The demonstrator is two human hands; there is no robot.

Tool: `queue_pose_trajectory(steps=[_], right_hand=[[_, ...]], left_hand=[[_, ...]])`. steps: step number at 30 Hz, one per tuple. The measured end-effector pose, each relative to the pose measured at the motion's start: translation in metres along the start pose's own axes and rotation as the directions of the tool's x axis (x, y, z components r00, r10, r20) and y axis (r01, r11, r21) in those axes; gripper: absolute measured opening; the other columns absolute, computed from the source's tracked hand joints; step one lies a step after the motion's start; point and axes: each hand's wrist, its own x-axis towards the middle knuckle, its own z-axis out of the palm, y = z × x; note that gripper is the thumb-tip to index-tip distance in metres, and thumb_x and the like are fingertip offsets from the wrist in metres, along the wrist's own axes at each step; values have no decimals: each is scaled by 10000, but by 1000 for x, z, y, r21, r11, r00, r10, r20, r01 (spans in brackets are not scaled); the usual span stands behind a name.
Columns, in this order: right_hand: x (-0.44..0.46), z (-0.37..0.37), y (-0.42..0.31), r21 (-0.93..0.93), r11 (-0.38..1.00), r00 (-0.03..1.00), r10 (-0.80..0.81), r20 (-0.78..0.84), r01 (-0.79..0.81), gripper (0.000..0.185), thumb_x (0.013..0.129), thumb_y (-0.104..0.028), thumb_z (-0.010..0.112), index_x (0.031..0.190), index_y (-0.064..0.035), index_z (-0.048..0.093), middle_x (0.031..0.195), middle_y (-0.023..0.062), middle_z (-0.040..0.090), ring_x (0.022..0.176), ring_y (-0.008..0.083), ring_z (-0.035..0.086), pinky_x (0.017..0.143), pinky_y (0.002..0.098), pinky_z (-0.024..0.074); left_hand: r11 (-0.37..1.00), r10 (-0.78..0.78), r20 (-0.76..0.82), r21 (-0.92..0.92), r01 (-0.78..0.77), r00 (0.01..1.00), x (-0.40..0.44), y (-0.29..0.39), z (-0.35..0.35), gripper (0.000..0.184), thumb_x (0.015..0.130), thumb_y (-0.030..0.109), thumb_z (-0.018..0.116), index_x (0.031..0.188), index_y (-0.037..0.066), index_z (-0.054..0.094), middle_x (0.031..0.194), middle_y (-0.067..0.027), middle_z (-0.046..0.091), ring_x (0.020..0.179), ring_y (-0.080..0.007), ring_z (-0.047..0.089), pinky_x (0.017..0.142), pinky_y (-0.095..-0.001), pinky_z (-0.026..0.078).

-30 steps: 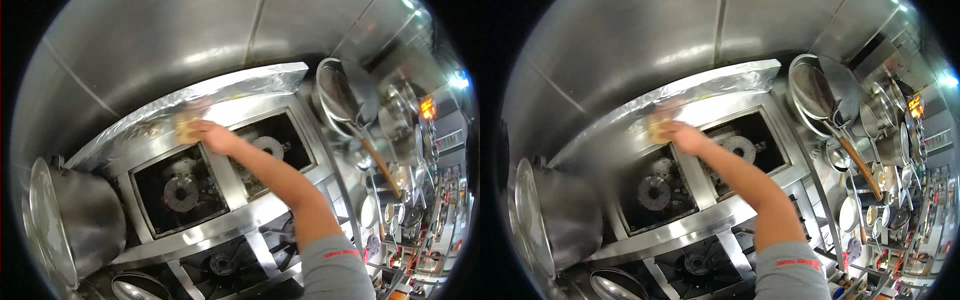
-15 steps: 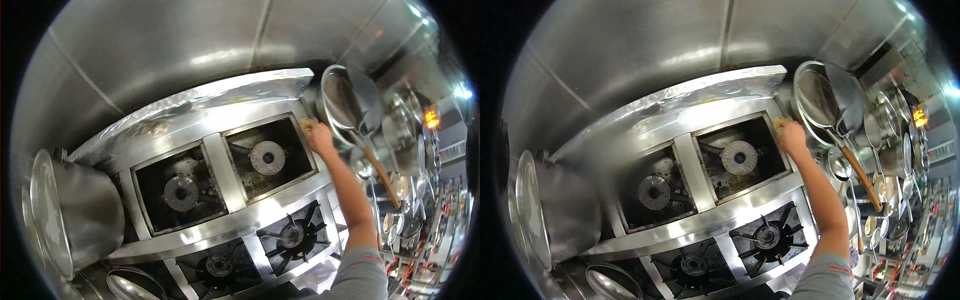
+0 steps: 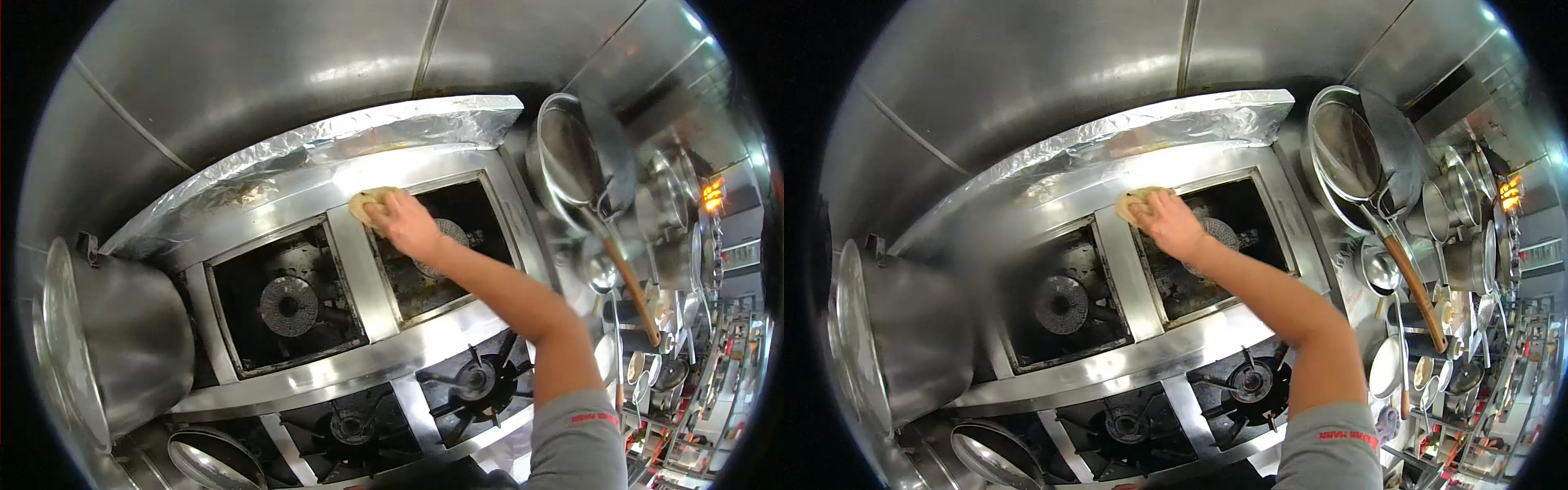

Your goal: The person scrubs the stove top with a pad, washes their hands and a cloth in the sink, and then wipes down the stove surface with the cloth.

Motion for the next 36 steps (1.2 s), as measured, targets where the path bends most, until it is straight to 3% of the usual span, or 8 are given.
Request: queue_pose_trajectory(steps=[3,6,10,11,19,21,27,36], right_hand=[[1,-9,17,-133,991,999,32,-27,-35,314,743,-117,561,1056,-89,577,910,128,469,883,301,504,746,395,445],[-7,-42,16,-117,903,889,428,165,-413,313,744,-77,562,1056,-66,581,976,169,477,917,347,506,781,422,440],[-2,-10,-15,114,993,989,48,-139,-32,450,726,-71,590,1171,-74,521,1028,241,471,991,404,478,843,456,432],[4,5,-22,254,966,996,63,-59,-46,459,725,-78,601,1177,-80,523,1019,222,470,972,393,484,844,449,429],[0,-10,5,12,1000,999,-26,-26,26,481,668,-90,667,1132,-112,543,952,122,478,875,308,527,729,401,464],[-6,-16,-2,31,985,979,163,125,-169,441,700,-129,639,1129,-101,543,970,133,497,918,302,530,767,389,464],[-13,-7,8,-34,999,991,8,137,-3,454,723,-207,644,1146,-89,528,976,139,492,934,292,525,771,373,463],[-55,-34,83,-143,957,961,266,70,-254,448,738,-202,640,1151,-78,517,991,137,511,946,297,539,746,378,483]], left_hand=[[962,118,61,240,-130,991,4,10,-6,309,916,202,550,1157,9,540,933,-95,647,844,-176,621,732,-298,503],[977,208,-34,46,-206,978,-6,35,9,331,917,246,554,1153,14,547,941,-93,649,857,-173,622,733,-299,504],[993,68,1,-92,-68,998,4,14,3,345,929,288,532,1141,17,555,950,-92,646,857,-169,621,733,-295,499],[994,57,2,-90,-56,998,3,15,4,345,929,288,532,1141,17,555,950,-92,646,857,-169,621,733,-295,499],[988,136,-38,-70,-138,990,-12,29,9,280,928,220,535,1121,22,570,918,-77,649,800,-156,624,706,-273,492],[987,152,-31,-43,-153,988,-8,27,6,268,927,213,538,1108,20,579,919,-77,649,803,-147,623,699,-267,488],[987,155,32,47,-156,987,3,34,16,264,929,221,532,1091,20,589,921,-74,649,807,-150,624,703,-269,488],[992,63,-42,110,-58,997,17,39,7,306,925,247,536,1100,-1,577,928,-98,647,834,-191,630,746,-304,503]])
